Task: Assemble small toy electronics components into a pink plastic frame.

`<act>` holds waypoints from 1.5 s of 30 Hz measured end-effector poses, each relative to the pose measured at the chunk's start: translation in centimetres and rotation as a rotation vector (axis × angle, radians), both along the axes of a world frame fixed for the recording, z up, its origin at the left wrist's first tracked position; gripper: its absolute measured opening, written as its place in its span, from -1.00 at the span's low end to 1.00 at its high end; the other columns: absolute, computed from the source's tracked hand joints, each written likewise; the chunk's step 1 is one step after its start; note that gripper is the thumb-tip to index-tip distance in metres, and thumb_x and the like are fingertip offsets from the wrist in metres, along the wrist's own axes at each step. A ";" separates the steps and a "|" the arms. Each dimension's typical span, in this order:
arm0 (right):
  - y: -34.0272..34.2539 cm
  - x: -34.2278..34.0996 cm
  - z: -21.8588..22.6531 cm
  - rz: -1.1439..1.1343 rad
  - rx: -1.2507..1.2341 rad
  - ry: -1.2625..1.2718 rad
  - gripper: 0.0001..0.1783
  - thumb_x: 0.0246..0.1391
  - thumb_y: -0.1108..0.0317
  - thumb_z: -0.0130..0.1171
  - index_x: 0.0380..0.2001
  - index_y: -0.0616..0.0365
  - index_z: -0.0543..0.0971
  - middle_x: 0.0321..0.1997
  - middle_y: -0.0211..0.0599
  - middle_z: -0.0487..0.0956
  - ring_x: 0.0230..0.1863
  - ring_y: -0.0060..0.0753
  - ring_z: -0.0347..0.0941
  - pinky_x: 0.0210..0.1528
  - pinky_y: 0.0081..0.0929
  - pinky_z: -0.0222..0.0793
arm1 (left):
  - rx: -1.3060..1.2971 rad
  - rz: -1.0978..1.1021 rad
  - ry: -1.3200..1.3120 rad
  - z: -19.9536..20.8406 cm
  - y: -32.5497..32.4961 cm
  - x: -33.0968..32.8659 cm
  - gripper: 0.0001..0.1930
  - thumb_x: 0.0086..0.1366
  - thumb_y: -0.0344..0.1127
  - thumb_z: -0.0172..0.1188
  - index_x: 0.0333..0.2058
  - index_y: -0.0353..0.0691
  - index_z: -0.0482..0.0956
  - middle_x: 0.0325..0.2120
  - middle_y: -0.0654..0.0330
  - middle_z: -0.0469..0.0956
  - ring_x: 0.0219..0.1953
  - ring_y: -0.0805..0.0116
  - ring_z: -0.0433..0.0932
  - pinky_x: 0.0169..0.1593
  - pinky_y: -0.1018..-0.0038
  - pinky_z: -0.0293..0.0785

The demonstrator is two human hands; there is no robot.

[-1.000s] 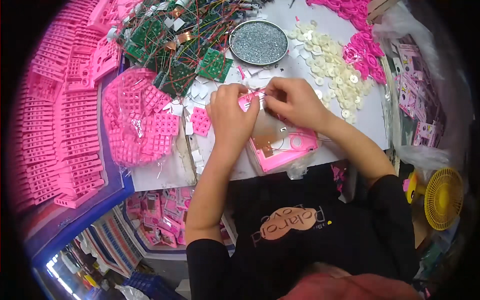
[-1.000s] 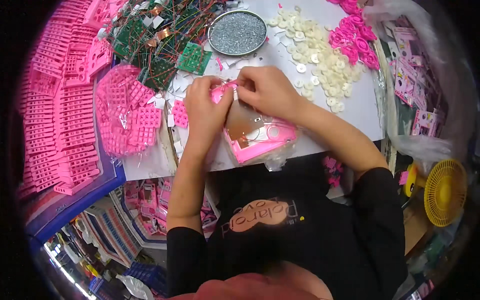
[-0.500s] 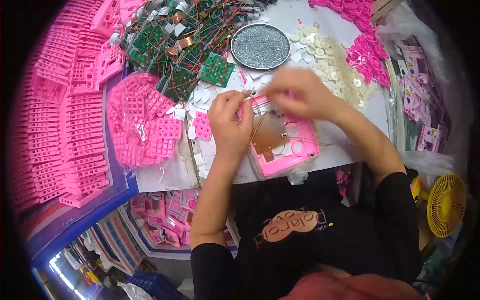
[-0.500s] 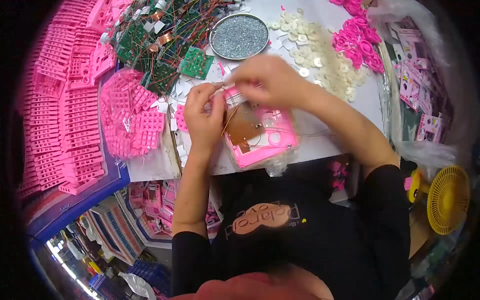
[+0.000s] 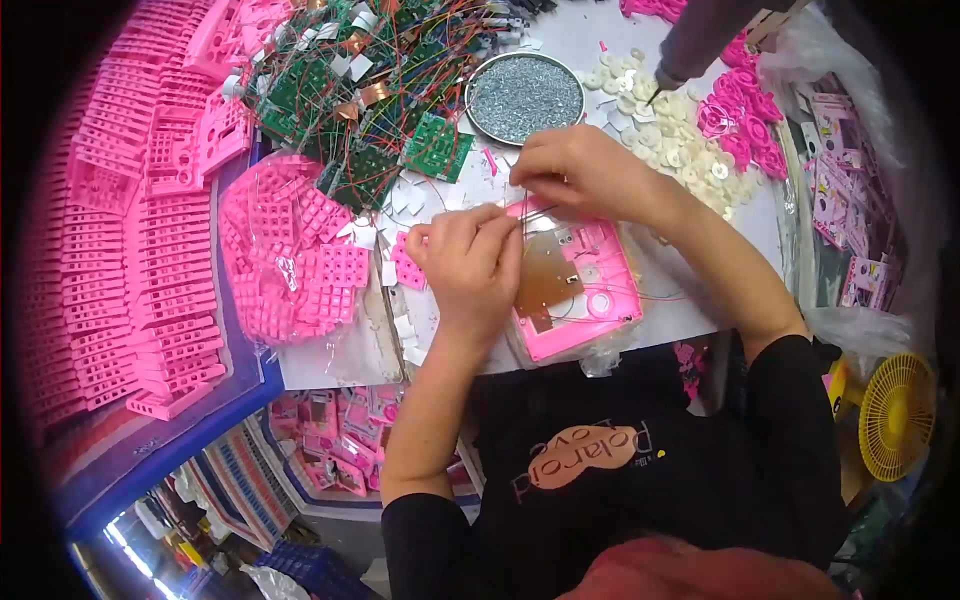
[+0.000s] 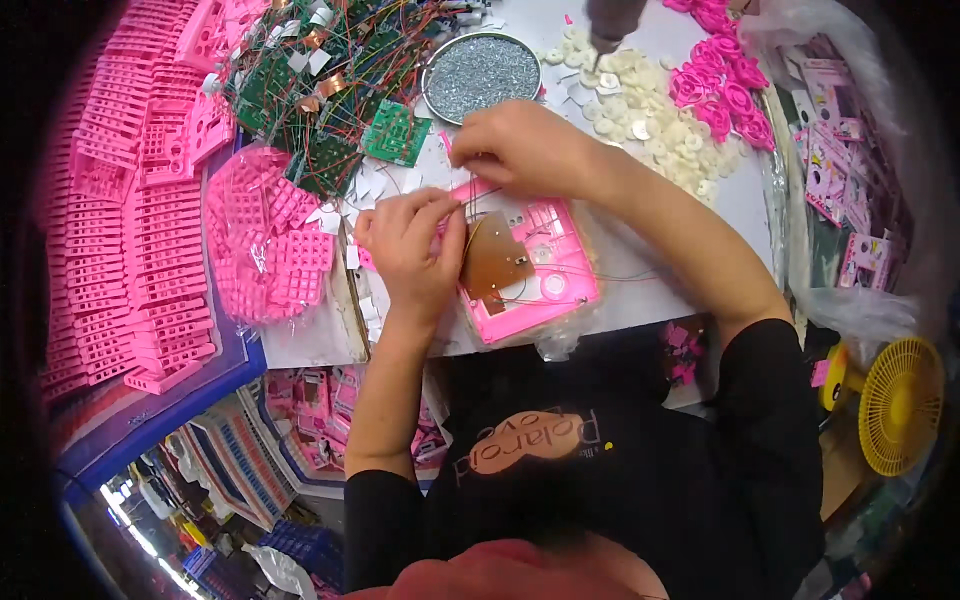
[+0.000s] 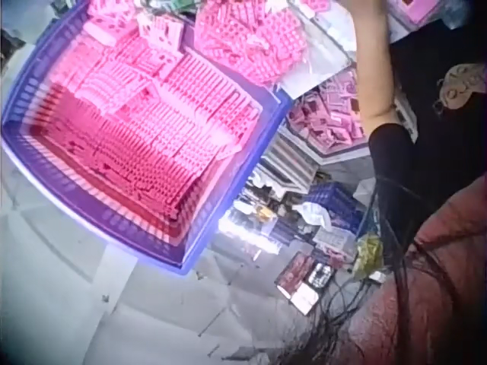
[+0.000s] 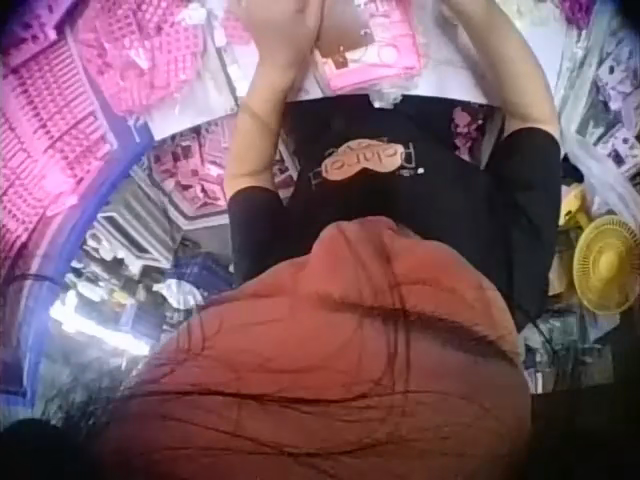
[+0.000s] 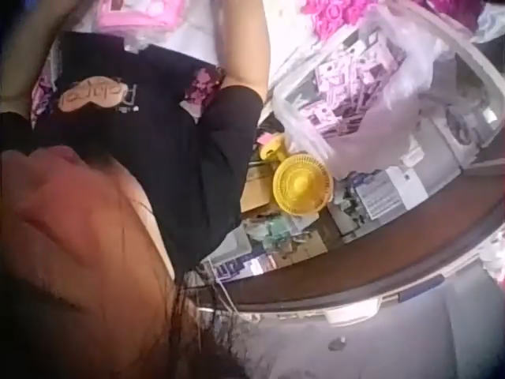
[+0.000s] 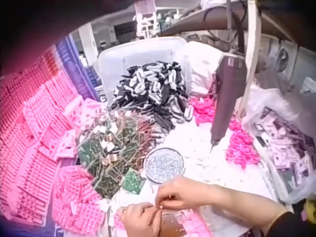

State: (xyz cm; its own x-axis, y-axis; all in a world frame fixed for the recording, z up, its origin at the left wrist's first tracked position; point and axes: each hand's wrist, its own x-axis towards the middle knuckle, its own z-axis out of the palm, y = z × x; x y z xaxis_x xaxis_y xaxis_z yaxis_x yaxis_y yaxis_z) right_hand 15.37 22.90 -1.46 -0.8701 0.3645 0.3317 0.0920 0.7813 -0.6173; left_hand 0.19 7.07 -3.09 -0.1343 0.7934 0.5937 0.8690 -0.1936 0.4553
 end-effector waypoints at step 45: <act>-9.0 6.6 0.5 -0.277 0.207 -0.183 -0.86 -0.10 0.39 0.22 -0.38 0.06 0.55 -0.30 -0.34 0.54 -0.22 -0.25 0.49 -0.26 -0.36 0.51 | -0.638 -0.588 0.591 3.6 5.8 2.4 -0.87 0.13 -0.25 0.25 -0.40 -0.15 0.63 -0.24 0.14 0.54 -0.08 0.11 0.52 0.09 0.05 0.37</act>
State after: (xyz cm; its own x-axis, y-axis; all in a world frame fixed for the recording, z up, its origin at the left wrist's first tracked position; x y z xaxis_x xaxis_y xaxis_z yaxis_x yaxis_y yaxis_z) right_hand 21.95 13.93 -0.96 -0.7995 0.5360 0.2711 0.4112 0.8174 -0.4033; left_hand 2.63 12.90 0.53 0.5487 0.8284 -0.1124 0.8332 -0.5307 0.1555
